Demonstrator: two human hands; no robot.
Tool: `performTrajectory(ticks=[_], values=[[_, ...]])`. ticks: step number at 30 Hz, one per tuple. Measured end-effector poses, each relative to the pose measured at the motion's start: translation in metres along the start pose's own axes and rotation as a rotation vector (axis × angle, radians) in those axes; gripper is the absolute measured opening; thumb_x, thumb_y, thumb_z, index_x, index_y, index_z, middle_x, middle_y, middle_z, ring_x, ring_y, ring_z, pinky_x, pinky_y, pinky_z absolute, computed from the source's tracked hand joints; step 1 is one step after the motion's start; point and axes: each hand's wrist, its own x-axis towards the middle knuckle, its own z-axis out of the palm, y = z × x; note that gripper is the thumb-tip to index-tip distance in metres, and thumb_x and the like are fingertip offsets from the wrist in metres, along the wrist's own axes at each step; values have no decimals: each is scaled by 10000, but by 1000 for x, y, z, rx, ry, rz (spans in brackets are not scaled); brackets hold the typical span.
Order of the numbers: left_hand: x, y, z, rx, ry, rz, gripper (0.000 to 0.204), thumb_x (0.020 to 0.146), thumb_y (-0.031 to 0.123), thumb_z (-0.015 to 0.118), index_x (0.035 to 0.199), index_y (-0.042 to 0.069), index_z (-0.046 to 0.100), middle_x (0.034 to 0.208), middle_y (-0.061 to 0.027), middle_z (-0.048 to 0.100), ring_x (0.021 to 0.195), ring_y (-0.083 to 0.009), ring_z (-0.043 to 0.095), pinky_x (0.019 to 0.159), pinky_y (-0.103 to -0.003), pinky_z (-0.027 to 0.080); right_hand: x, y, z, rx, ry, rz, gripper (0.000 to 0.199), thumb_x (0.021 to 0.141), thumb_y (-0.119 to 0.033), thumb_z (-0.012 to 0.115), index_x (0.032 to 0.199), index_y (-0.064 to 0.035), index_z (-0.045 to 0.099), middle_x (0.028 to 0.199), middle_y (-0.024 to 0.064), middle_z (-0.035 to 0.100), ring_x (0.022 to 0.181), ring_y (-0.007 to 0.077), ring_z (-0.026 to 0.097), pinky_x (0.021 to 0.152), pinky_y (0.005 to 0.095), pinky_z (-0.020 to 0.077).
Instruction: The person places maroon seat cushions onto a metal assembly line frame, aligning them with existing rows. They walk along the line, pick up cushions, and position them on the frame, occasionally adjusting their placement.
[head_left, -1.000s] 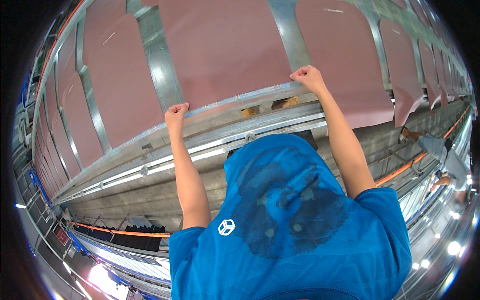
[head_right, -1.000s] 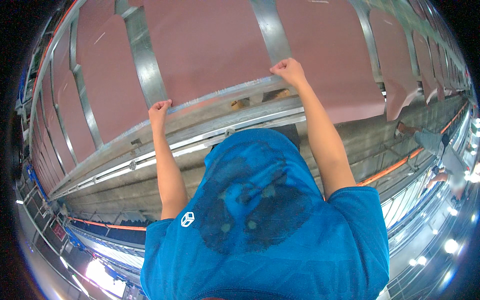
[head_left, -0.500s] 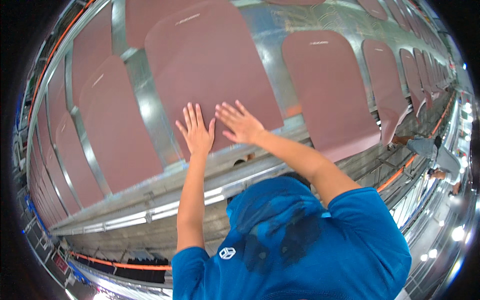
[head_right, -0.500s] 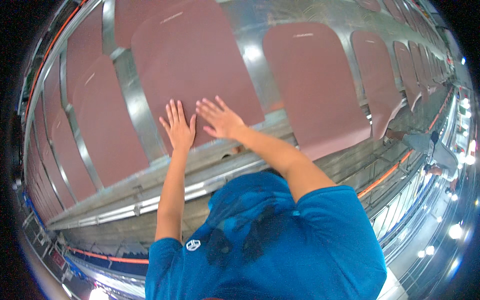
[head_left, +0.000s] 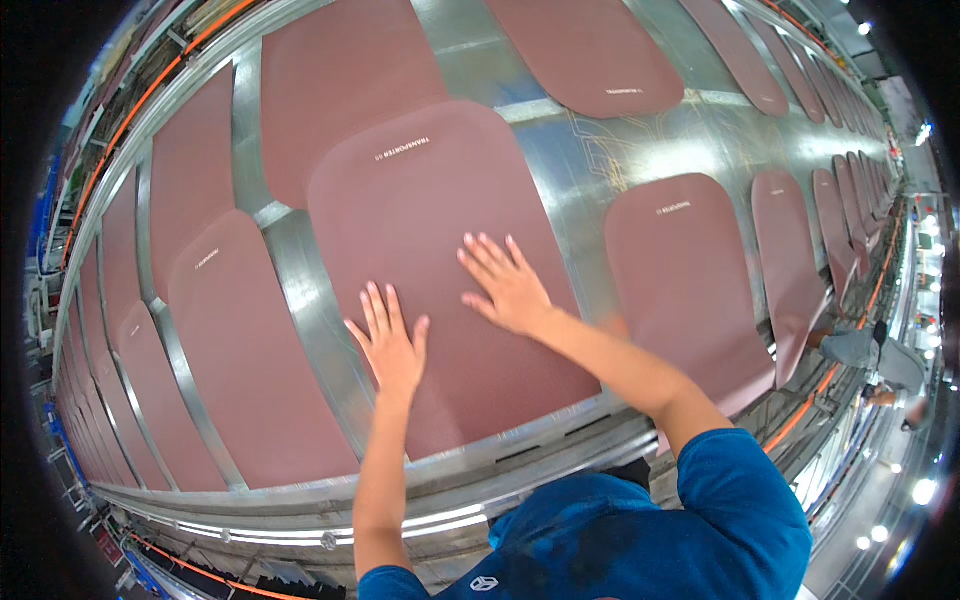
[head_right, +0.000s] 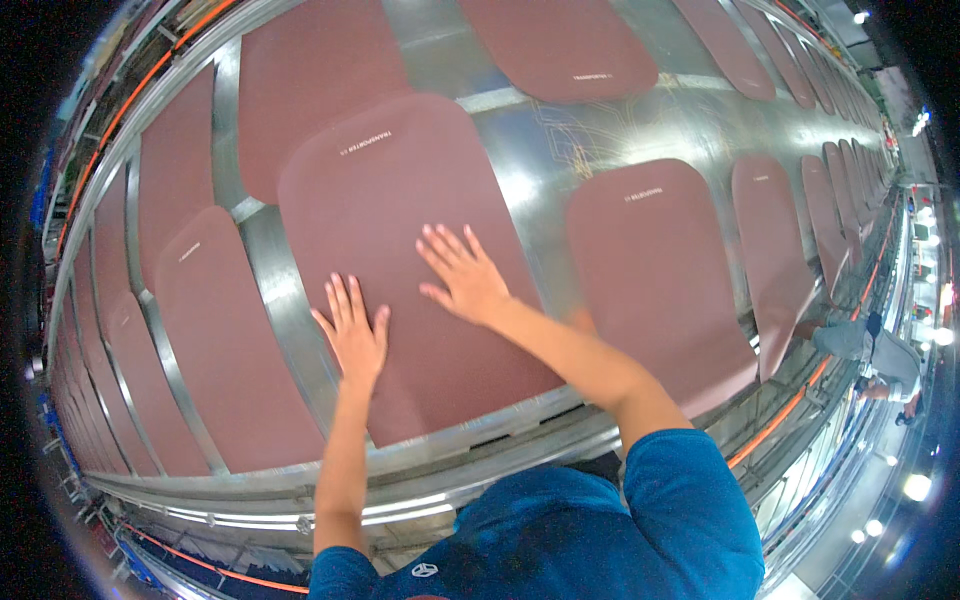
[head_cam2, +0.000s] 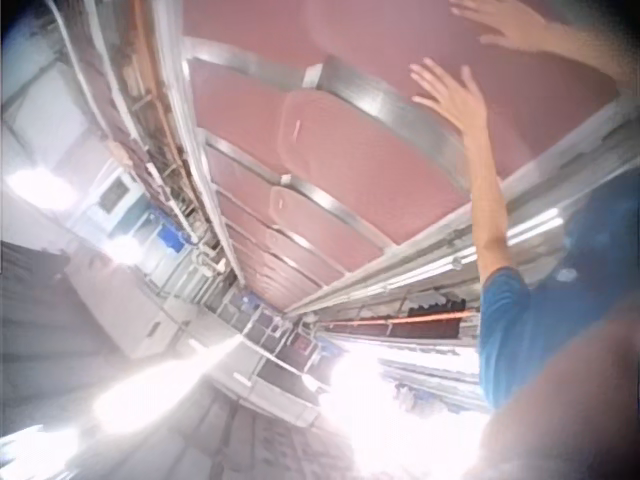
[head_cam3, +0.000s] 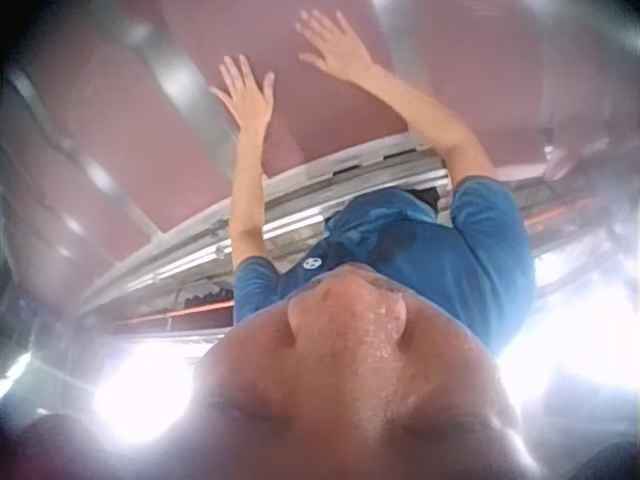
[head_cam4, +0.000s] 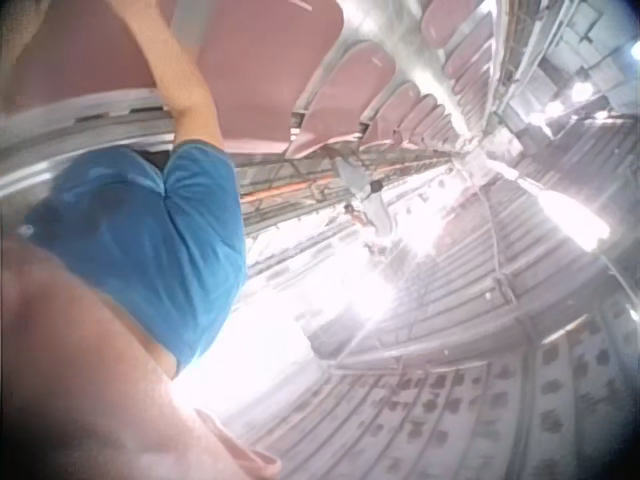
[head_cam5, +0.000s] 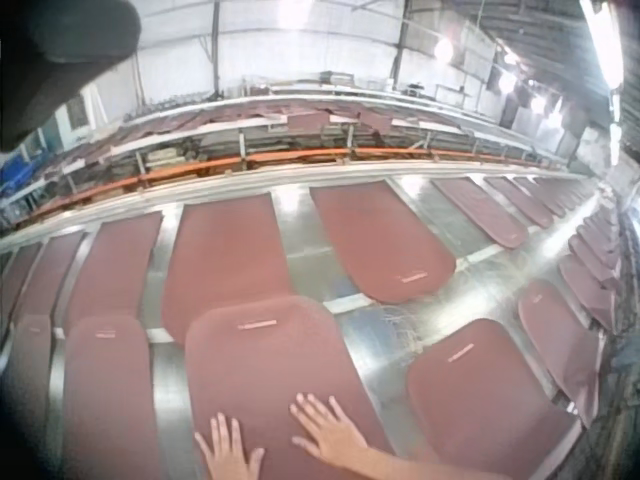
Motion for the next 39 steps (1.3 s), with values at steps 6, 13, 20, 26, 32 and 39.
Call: performTrajectory(ticks=[6,13,20,26,32,39], values=[[188,-42,0,138,157,-47,705,974,549,411,1540,158,259,1611,-121,180,1493,-283,140,1167,-596,73,172,94,4,-53,240,76,658,980,-528,403,1514,-155,317,1596,89,236,1481,286,179,1205,485,112],[204,-34,5,195,138,-134,663,999,516,389,1539,153,260,1607,-116,198,1489,-280,152,1162,-595,103,177,93,13,-82,119,164,701,992,-561,299,1546,-136,232,1622,114,141,1499,301,98,1205,505,49],[52,2,16,124,93,-106,632,1028,470,350,1547,132,223,1613,-136,164,1488,-309,159,1136,-629,160,-12,27,-2,-39,123,246,663,1015,-470,327,1532,-64,238,1614,151,141,1502,303,83,1202,516,54],[-179,27,20,229,-55,-154,650,1031,512,274,1561,148,183,1627,-126,112,1493,-318,141,1100,-685,168,-231,-40,4,58,180,217,675,1000,-419,433,1542,-88,202,1627,105,106,1506,270,62,1214,490,61],[-225,31,27,204,-160,-204,719,1006,589,253,1569,157,134,1628,-138,85,1494,-334,127,1087,-704,169,-297,-69,-7,184,-40,360,711,980,-388,499,1545,-90,188,1632,96,71,1508,267,36,1211,502,47],[-221,31,19,170,-255,-245,755,990,591,316,1566,140,129,1624,-173,50,1493,-360,91,1068,-730,165,-343,-75,6,331,10,300,534,937,-365,570,1391,-95,493,1593,129,222,1489,282,146,1202,497,151]])
